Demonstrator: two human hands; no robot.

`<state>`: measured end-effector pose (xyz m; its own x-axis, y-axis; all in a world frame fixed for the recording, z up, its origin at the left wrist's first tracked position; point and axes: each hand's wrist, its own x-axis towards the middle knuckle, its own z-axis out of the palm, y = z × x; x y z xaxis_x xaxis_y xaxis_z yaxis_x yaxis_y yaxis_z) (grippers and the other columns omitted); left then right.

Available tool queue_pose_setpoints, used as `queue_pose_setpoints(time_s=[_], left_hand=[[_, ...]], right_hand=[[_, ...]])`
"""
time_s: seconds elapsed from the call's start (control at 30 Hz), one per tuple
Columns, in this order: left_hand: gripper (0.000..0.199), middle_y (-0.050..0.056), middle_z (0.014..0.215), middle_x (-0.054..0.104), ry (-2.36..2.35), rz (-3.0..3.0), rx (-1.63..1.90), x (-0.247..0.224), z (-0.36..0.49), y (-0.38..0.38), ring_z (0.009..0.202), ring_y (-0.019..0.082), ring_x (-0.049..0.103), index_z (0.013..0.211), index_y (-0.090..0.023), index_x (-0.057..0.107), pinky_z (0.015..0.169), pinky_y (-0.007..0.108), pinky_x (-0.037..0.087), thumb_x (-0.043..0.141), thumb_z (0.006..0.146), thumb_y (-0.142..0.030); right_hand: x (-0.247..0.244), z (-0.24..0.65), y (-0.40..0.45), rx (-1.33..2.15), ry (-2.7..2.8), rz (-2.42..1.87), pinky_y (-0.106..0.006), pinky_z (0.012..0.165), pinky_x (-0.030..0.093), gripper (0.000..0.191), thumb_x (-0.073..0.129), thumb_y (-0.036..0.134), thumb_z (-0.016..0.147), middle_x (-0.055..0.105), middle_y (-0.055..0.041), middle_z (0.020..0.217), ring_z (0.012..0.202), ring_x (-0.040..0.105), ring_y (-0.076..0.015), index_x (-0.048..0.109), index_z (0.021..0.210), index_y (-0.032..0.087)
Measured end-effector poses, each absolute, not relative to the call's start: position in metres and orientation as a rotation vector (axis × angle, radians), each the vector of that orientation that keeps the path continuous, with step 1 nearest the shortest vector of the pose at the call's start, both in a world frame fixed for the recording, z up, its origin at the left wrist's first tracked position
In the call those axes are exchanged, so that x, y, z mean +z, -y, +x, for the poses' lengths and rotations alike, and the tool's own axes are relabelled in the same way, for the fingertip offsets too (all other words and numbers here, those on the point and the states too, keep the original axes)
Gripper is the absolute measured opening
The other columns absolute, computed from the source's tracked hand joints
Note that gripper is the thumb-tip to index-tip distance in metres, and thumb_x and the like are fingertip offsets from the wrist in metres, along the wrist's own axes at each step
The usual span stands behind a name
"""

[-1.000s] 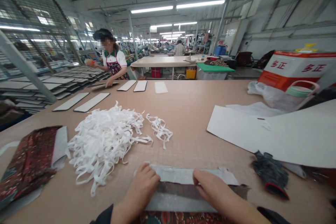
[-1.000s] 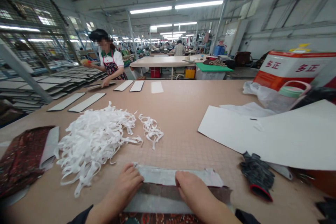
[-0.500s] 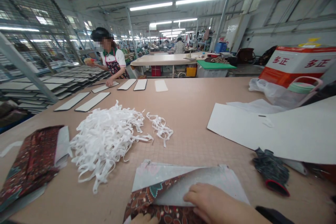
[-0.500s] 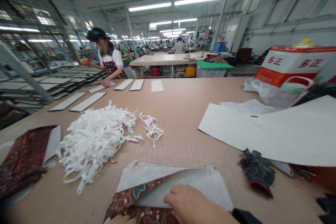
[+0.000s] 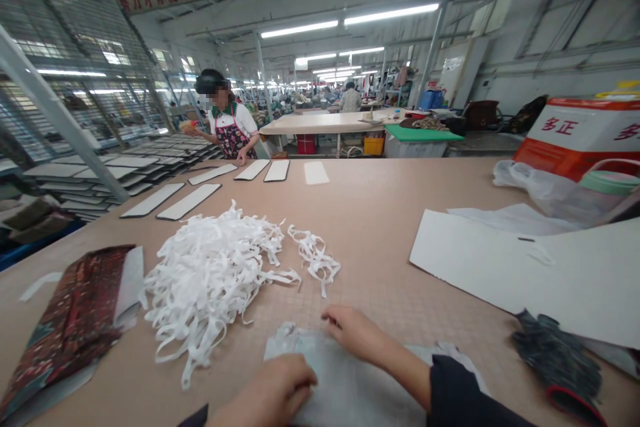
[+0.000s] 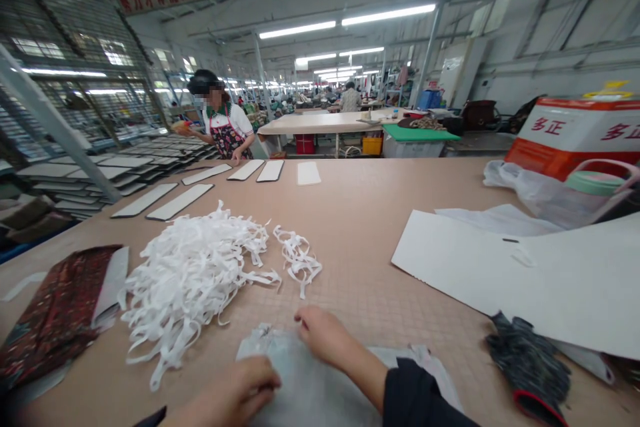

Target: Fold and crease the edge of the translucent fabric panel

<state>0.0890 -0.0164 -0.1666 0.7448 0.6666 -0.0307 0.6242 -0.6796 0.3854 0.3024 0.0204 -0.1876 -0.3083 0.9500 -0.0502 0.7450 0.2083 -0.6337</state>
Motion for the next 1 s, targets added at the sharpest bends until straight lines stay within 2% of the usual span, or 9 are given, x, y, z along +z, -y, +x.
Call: queue_pose_setpoints(time_s=[0.17, 0.3, 0.43, 0.53, 0.67, 0.73, 0.8, 0.9, 1.0], left_hand=[[0.055, 0.008, 0.123, 0.048, -1.175, 2.683, 0.559, -0.174, 0.135, -0.064, 0.113, 0.019, 0.043, 0.123, -0.021, 0.042, 0.095, 0.036, 0.036, 0.044, 0.070, -0.004], [0.056, 0.009, 0.135, 0.037, -1.261, 2.834, 0.371, -0.196, 0.159, -0.113, 0.124, 0.024, 0.030, 0.126, -0.023, 0.039, 0.101, 0.045, 0.025, 0.046, 0.072, -0.009], [0.032, 0.005, 0.127, 0.047, -1.369, 2.832, 0.238, -0.200, 0.156, -0.146, 0.122, 0.024, 0.033, 0.106, -0.024, 0.056, 0.101, 0.045, 0.020, 0.047, 0.077, -0.016], [0.022, 0.007, 0.109, 0.058, -1.510, 2.757, 0.257, -0.195, 0.143, -0.163, 0.112, 0.024, 0.043, 0.092, -0.020, 0.061, 0.097, 0.045, 0.024, 0.043, 0.080, -0.016], [0.025, 0.011, 0.097, 0.061, -1.645, 2.641, 0.301, -0.186, 0.135, -0.171, 0.102, 0.025, 0.049, 0.083, -0.014, 0.063, 0.095, 0.046, 0.025, 0.039, 0.079, -0.009], [0.027, 0.014, 0.099, 0.061, -1.661, 2.589, 0.341, -0.180, 0.140, -0.167, 0.104, 0.027, 0.047, 0.084, -0.012, 0.063, 0.095, 0.048, 0.025, 0.038, 0.078, -0.006], [0.029, 0.018, 0.112, 0.055, -1.639, 2.545, 0.398, -0.172, 0.153, -0.157, 0.112, 0.029, 0.042, 0.093, -0.010, 0.062, 0.095, 0.049, 0.024, 0.037, 0.077, -0.005], [0.033, 0.016, 0.124, 0.048, -1.482, 2.494, 0.453, -0.157, 0.178, -0.130, 0.116, 0.027, 0.039, 0.108, -0.011, 0.056, 0.096, 0.044, 0.026, 0.043, 0.078, -0.009], [0.023, 0.003, 0.099, 0.063, -1.206, 2.412, 0.388, -0.141, 0.196, -0.092, 0.094, 0.019, 0.055, 0.097, -0.020, 0.063, 0.083, 0.028, 0.039, 0.053, 0.079, -0.029]], right_hand=[[-0.194, 0.301, -0.070, 0.335, 1.965, -1.721, -0.033, 0.088, 0.037, 0.034, 0.044, 0.009, 0.075, 0.056, -0.0110, 0.112, 0.106, 0.047, -0.0227, 0.056, 0.106, 0.018], [-0.201, 0.297, -0.081, 0.347, 1.996, -1.636, -0.034, 0.089, 0.036, 0.027, 0.046, 0.009, 0.074, 0.059, -0.0091, 0.107, 0.103, 0.049, -0.0222, 0.061, 0.093, 0.019], [-0.191, 0.333, -0.076, 0.689, 1.706, -1.437, -0.033, 0.082, 0.040, 0.010, 0.053, 0.019, 0.070, 0.064, -0.0049, 0.087, 0.088, 0.055, -0.0207, 0.062, 0.073, 0.018], [-0.182, 0.397, -0.067, 0.938, 1.141, -1.381, -0.033, 0.076, 0.042, 0.020, 0.059, 0.036, 0.068, 0.064, -0.0014, 0.074, 0.078, 0.057, -0.0203, 0.063, 0.075, 0.018], [-0.178, 0.468, -0.048, 0.841, 0.515, -1.140, -0.030, 0.072, 0.044, 0.029, 0.072, 0.042, 0.053, 0.062, -0.0003, 0.069, 0.074, 0.057, -0.0179, 0.058, 0.064, 0.018], [-0.175, 0.473, -0.037, 0.835, 0.485, -1.124, -0.028, 0.069, 0.044, 0.030, 0.074, 0.041, 0.053, 0.060, 0.0008, 0.065, 0.069, 0.056, -0.0152, 0.057, 0.064, 0.018], [-0.168, 0.457, -0.026, 0.925, 0.599, -1.166, -0.027, 0.065, 0.044, 0.031, 0.072, 0.042, 0.059, 0.057, 0.0018, 0.061, 0.063, 0.054, -0.0131, 0.059, 0.071, 0.017], [-0.156, 0.414, -0.013, 1.156, 0.824, -1.187, -0.024, 0.052, 0.040, 0.037, 0.064, 0.046, 0.066, 0.050, 0.0051, 0.056, 0.050, 0.048, -0.0096, 0.059, 0.087, 0.016], [-0.147, 0.378, -0.001, 1.328, 1.011, -1.182, -0.021, 0.045, 0.034, 0.036, 0.056, 0.048, 0.072, 0.044, 0.0081, 0.051, 0.041, 0.039, -0.0062, 0.056, 0.089, 0.016]])
